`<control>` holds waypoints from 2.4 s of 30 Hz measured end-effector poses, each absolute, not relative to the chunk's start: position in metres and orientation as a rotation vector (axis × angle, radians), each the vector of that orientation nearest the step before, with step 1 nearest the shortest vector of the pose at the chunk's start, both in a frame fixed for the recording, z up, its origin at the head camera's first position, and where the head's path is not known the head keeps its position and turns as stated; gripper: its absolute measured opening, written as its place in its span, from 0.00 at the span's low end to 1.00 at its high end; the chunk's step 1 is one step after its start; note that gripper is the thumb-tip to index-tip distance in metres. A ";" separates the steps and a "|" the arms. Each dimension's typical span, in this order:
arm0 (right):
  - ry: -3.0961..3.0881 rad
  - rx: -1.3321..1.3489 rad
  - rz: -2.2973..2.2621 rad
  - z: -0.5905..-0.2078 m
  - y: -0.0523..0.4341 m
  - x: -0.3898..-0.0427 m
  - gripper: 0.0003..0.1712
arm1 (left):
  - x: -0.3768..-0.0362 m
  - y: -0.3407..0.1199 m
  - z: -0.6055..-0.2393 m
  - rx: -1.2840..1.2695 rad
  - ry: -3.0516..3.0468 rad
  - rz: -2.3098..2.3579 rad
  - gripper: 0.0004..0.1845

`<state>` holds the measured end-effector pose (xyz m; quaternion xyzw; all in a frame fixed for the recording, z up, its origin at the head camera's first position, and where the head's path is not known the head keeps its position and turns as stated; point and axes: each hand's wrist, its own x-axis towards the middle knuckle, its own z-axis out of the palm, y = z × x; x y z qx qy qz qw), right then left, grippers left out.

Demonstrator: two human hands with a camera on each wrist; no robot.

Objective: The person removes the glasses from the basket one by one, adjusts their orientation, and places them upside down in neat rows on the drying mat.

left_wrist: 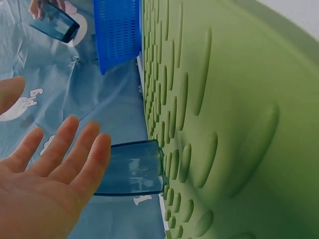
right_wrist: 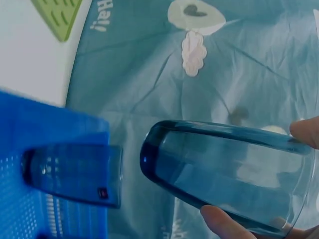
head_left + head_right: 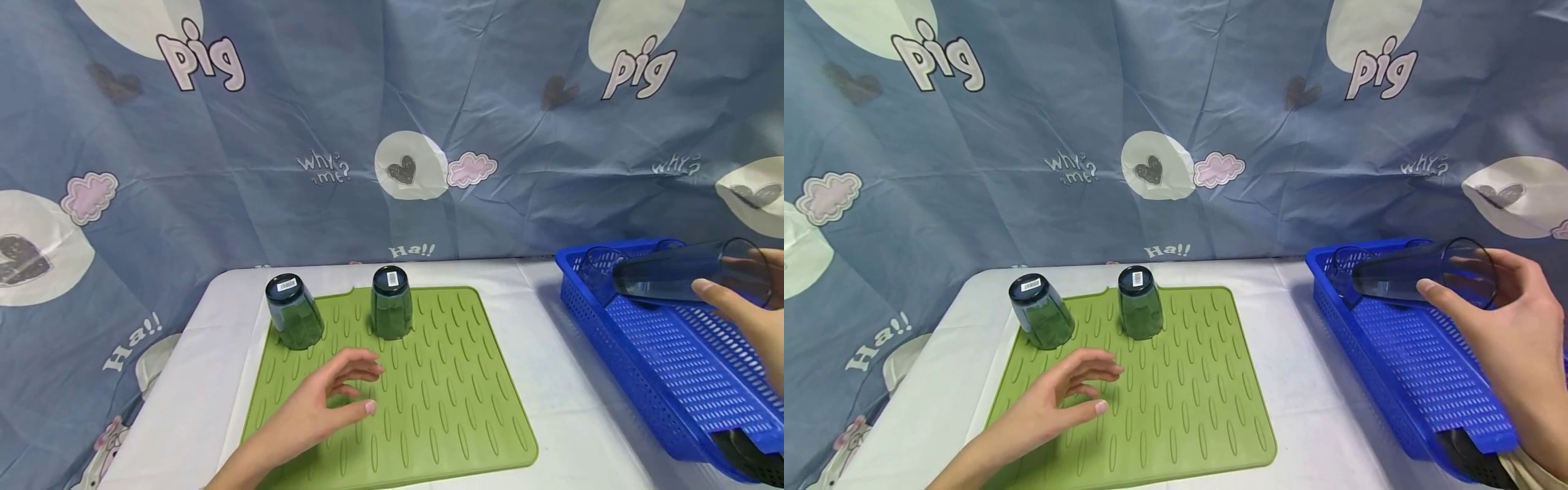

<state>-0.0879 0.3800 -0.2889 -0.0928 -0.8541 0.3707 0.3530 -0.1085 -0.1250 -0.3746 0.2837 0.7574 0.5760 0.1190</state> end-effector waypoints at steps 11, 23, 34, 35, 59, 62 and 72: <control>-2.111 -0.123 1.134 -0.286 0.350 -0.087 0.37 | -0.112 -0.128 -0.372 0.809 2.240 1.702 0.25; -2.232 -0.045 1.229 -0.291 0.320 -0.087 0.41 | -0.116 -0.126 -0.373 0.794 2.225 1.715 0.26; -2.044 0.316 1.619 -0.300 0.295 -0.093 0.42 | -0.112 -0.125 -0.378 0.790 2.229 1.705 0.25; -2.025 0.332 1.654 -0.301 0.294 -0.093 0.42 | -0.112 -0.125 -0.378 0.789 2.228 1.706 0.25; -1.923 0.508 1.944 -0.324 0.266 -0.100 0.40 | -0.113 -0.120 -0.374 0.745 2.200 1.767 0.27; -1.883 0.511 1.990 -0.328 0.259 -0.100 0.39 | -0.112 -0.120 -0.375 0.741 2.196 1.777 0.27; -1.827 0.540 2.073 -0.337 0.241 -0.101 0.37 | -0.110 -0.117 -0.376 0.710 2.217 1.805 0.30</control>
